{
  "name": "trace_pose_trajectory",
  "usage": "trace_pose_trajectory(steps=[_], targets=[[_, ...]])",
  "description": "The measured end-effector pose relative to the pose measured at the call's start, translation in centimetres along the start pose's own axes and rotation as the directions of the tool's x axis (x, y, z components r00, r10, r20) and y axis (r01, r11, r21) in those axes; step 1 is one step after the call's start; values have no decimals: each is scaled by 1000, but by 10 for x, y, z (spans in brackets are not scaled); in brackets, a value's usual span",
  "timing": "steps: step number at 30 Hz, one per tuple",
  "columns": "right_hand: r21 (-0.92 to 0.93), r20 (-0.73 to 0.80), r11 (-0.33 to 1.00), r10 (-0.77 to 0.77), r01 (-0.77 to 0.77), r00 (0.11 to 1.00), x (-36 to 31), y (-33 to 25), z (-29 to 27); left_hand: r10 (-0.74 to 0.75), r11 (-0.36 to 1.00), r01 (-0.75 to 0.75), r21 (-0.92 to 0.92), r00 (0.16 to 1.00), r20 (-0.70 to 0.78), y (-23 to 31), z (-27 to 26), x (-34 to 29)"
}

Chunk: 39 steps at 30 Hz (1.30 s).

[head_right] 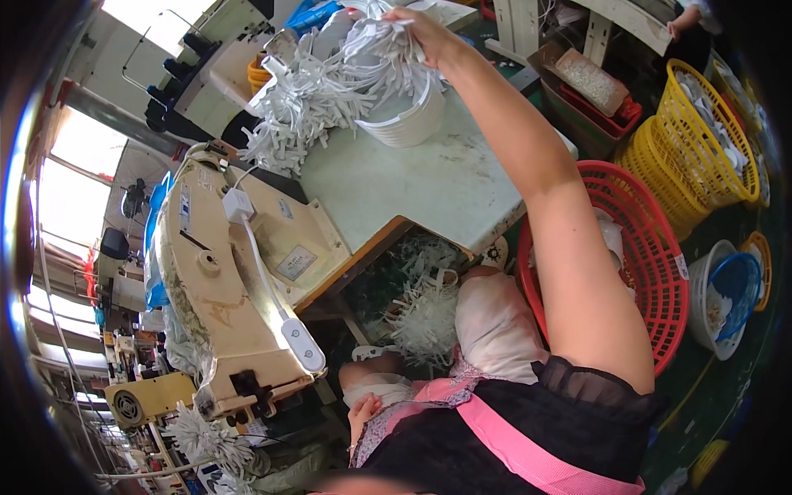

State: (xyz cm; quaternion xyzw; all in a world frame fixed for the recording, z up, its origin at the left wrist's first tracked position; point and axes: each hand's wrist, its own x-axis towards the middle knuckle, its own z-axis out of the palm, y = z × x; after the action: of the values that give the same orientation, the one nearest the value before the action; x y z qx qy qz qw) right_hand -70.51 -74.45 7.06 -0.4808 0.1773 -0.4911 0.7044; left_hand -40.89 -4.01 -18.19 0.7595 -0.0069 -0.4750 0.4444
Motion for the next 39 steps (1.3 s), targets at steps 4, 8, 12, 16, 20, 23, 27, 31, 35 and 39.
trace_pose_trajectory(steps=[4, 8, 12, 16, 20, 23, 27, 31, 35, 39], targets=[[38, 269, 996, 73, -86, 960, -58, 39, 43, 161, 961, -173, 214, 984, 71, -26, 2, 22], [-126, 263, 930, 366, -345, 893, -93, 130, 68, 333, 574, -280, 770, 938, 93, -10, 22, 22], [-363, 45, 865, 387, -345, 921, -92, 239, 107, 417, 574, -322, 753, 906, 69, -33, 10, 44], [-955, -16, 292, 120, -50, 993, -107, 195, 160, 474, 626, -376, 684, 879, 50, -47, 7, 35], [-934, 234, -351, -442, 73, 866, -82, 151, 107, 557, 527, -366, 767, 830, 14, -33, 23, 12], [-863, 271, -494, -278, 105, 921, -89, 132, 56, 602, 465, -362, 808, 798, 11, -43, 21, 8], [-922, 372, -77, -444, 379, 815, -178, 76, 54, 517, 399, -358, 844, 848, 116, -27, 18, 10], [-905, 287, 173, -426, 389, 858, -294, 51, 99, 489, 731, -635, 250, 743, 456, -7, 56, 13], [-311, 87, 944, 147, -113, 985, -404, 96, 134, 473, 861, -473, -184, 618, 628, 107, 136, -79], [-74, 33, 945, 321, -318, 946, -463, 129, 196, 639, 766, -546, -339, 589, 494, 125, 141, -105]])
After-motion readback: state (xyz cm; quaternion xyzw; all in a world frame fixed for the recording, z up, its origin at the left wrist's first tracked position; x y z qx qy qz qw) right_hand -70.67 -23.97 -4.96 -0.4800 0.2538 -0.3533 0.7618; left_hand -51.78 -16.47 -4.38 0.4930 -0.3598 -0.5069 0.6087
